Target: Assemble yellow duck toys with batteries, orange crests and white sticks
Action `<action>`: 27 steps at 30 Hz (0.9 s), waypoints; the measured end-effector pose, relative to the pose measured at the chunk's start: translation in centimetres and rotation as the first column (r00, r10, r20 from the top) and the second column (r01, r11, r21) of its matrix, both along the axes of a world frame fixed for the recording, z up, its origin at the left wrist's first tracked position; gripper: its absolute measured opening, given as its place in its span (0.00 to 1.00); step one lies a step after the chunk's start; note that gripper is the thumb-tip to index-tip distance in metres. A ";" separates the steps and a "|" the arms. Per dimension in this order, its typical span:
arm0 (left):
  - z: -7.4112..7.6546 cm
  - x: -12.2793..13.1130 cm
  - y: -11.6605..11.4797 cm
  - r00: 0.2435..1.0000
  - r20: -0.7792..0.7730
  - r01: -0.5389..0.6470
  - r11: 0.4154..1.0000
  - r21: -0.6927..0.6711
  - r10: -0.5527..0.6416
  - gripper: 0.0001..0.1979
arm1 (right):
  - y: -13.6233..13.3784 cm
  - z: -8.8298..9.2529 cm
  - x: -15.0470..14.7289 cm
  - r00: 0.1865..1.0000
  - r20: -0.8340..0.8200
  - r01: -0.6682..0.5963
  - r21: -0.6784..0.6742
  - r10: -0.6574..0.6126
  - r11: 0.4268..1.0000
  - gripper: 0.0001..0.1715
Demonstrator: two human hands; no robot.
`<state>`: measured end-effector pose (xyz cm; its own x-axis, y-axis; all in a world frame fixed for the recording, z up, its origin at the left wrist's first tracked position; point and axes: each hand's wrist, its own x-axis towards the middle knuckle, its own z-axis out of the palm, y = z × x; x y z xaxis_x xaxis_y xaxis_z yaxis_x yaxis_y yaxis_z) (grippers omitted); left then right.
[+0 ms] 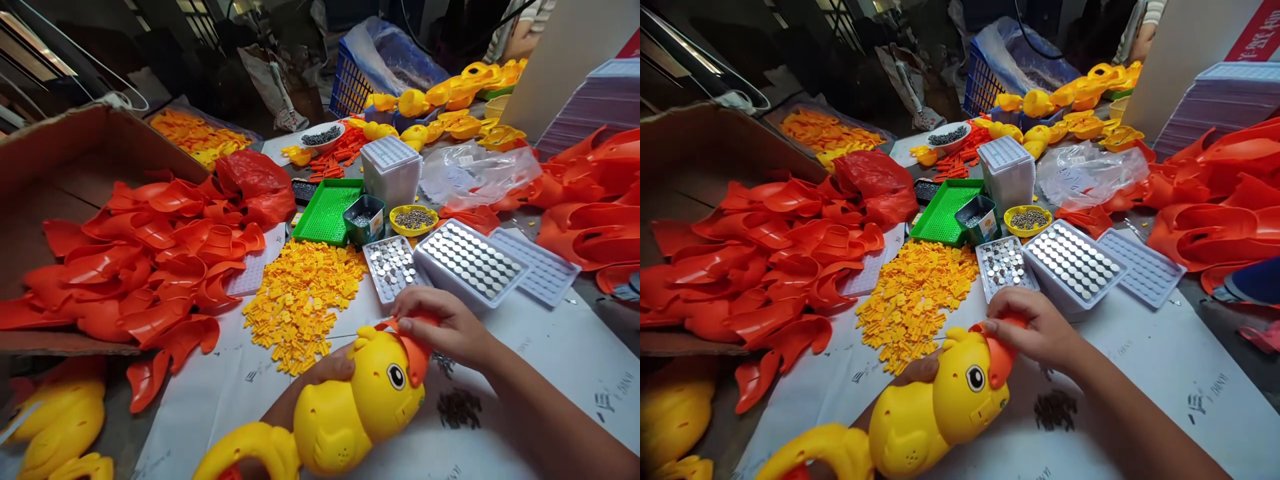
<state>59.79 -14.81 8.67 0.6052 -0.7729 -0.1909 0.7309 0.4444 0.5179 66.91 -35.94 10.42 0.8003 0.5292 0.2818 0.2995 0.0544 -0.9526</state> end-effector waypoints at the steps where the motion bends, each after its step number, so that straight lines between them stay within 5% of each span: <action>1: -0.2 0.1 -0.1 1.000 0.011 0.008 1.000 0.005 -0.008 0.33 | 0.0 0.0 0.0 1.000 0.014 -0.022 -0.032 0.023 0.999 0.10; 6: -0.8 -0.7 0.0 0.999 -0.002 -0.046 0.988 0.145 0.047 0.41 | -0.3 -0.2 0.3 0.994 0.075 -0.070 -0.044 0.074 0.997 0.06; 10: -0.2 -1.4 -0.1 0.988 0.025 -0.154 0.963 0.222 0.152 0.50 | -0.2 -0.2 -0.2 0.995 0.075 0.068 -0.045 -0.065 0.997 0.12; 14: 0.2 -1.3 -0.7 0.964 0.119 -0.261 0.930 0.260 0.237 0.52 | 0.9 -0.4 -1.1 0.904 -0.403 0.162 0.016 -0.142 0.987 0.29; 17: 0.2 -1.3 -0.9 0.948 0.168 -0.310 0.898 0.312 0.269 0.49 | 1.6 -0.8 -1.4 0.765 -0.638 0.177 0.075 -0.089 0.981 0.30; 23: 0.4 -1.6 -0.7 0.937 0.204 -0.347 0.820 0.454 0.283 0.48 | 1.6 -1.6 -1.2 0.785 -0.620 0.150 0.157 -0.021 0.976 0.21; 27: 0.7 -1.8 -0.5 0.948 0.210 -0.308 0.846 0.435 0.237 0.41 | 1.0 -1.5 -1.0 0.834 -0.552 0.076 0.082 -0.018 0.994 0.18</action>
<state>58.03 -15.26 9.32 0.8263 -0.4192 -0.3761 0.5176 0.3019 0.8006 65.91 -34.98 8.96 0.8616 0.4801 -0.1646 -0.2672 0.1535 -0.9513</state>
